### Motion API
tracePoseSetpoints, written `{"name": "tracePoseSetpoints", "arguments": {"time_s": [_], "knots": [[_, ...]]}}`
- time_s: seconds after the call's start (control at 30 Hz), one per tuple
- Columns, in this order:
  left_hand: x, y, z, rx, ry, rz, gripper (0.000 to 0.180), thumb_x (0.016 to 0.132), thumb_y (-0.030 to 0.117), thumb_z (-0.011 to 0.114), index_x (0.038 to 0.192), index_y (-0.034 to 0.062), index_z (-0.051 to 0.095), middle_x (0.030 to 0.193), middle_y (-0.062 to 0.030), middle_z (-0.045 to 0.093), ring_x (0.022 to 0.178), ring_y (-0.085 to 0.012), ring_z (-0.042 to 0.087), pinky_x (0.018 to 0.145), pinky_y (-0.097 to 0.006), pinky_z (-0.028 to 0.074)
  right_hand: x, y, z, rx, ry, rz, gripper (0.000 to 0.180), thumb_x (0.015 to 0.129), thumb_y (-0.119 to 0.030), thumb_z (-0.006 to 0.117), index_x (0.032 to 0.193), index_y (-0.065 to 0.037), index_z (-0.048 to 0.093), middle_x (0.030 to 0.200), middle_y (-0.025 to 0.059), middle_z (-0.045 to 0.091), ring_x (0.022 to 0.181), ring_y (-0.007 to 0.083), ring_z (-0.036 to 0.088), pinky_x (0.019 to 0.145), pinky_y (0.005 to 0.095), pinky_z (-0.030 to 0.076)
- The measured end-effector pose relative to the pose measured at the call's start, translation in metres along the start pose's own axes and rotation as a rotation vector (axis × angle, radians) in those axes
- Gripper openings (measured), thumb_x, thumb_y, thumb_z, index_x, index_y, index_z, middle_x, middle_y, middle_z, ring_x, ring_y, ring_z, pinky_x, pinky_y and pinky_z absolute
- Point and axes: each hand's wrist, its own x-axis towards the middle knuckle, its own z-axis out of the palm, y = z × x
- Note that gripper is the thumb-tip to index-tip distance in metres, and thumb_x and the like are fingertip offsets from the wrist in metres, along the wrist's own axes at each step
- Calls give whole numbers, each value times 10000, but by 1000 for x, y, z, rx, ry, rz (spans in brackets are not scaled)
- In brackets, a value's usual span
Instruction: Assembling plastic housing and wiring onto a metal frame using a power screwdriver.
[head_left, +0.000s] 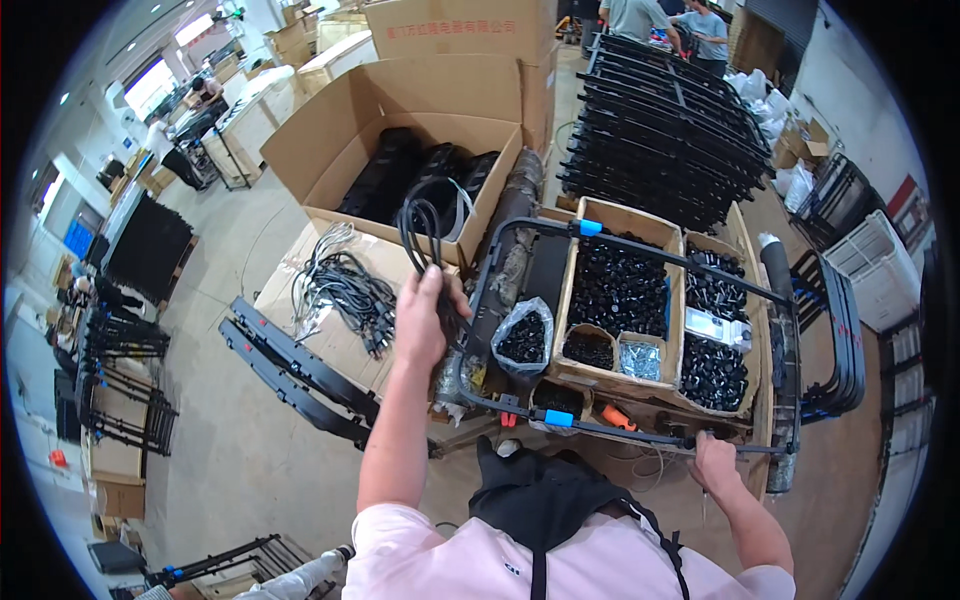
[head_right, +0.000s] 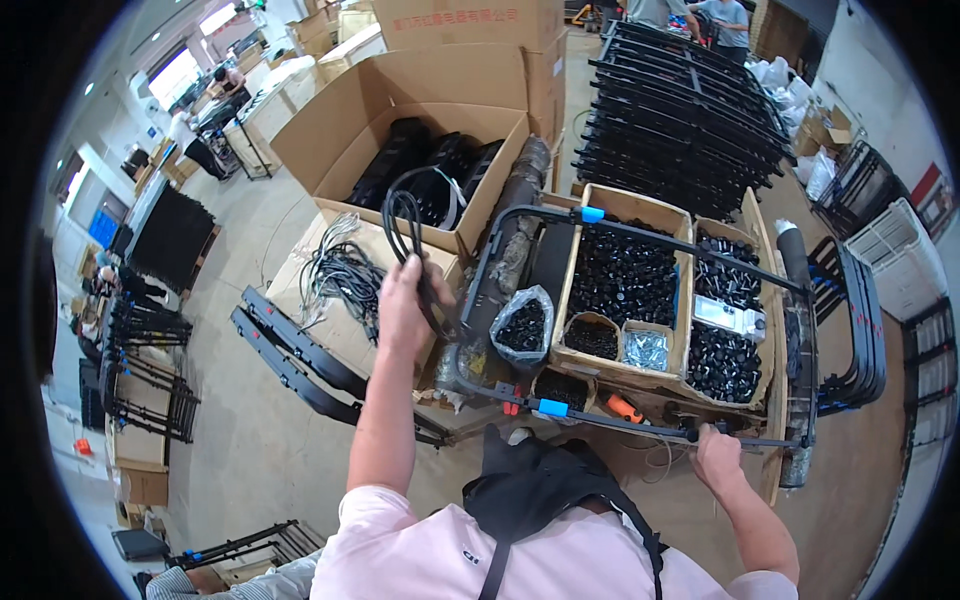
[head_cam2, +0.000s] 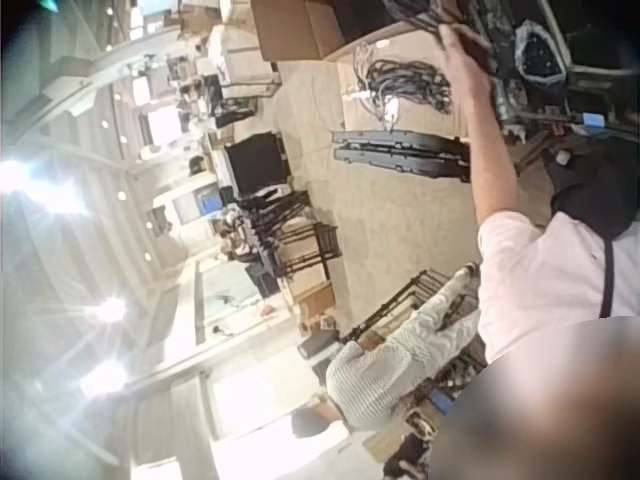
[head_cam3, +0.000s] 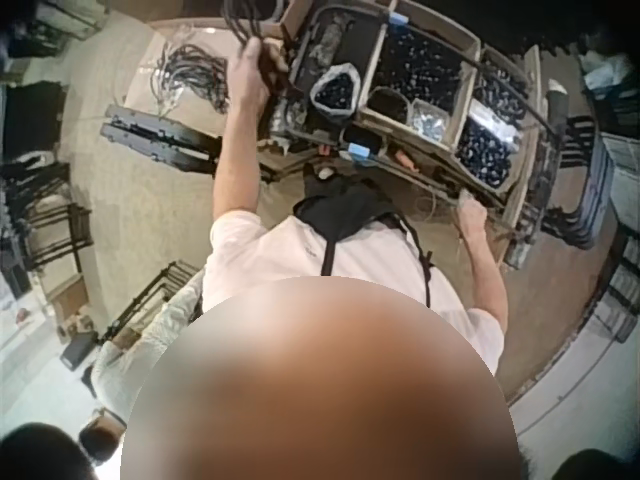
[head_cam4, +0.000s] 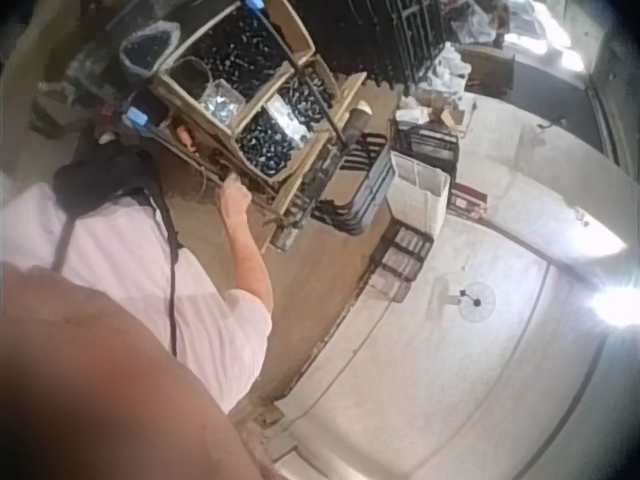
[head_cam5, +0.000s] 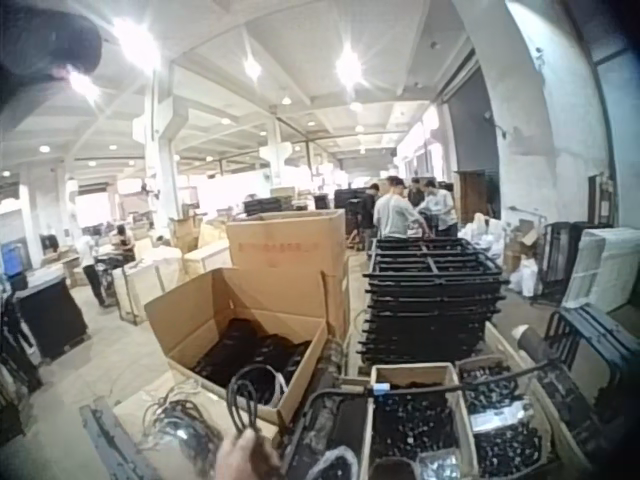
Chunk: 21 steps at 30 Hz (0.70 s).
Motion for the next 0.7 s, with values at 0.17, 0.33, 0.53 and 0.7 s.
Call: {"name": "tracePoseSetpoints", "arguments": {"time_s": [0.17, 0.33, 0.53, 0.7], "knots": [[-41, -56, 44, -20, -176, -132, 205, 1128, 245, 497, 1168, 49, 544, 806, -52, 598, 633, -153, 589, 610, -290, 510, 13, -14, -30, 150, 55, 61, 449, 770, -226, 792, 1128, -66, 574, 875, 163, 724, 789, 341, 748, 664, 482, 581], [-73, -99, 65, -34, -301, -283, 222, 1134, 228, 487, 1226, 35, 547, 826, -47, 582, 647, -138, 573, 632, -296, 511, 13, -22, -35, 230, 242, -77, 210, 903, -176, 650, 1061, -52, 589, 958, 164, 718, 828, 330, 747, 709, 465, 597], [-91, -111, 73, -56, -356, -363, 249, 1143, 234, 478, 1241, 27, 576, 838, -33, 572, 660, -127, 555, 649, -295, 511, 16, -19, -18, 451, 336, -42, 257, 924, -227, 679, 1027, -27, 554, 854, 218, 700, 807, 404, 720, 709, 508, 584], [-99, -117, 78, 65, -475, -428, 297, 1141, 268, 502, 1278, 27, 609, 845, -4, 562, 697, -109, 549, 678, -270, 493, 24, -31, -88, 451, 115, 108, 348, 990, -318, 616, 1031, 24, 672, 902, 251, 739, 892, 410, 742, 773, 512, 586]]}}
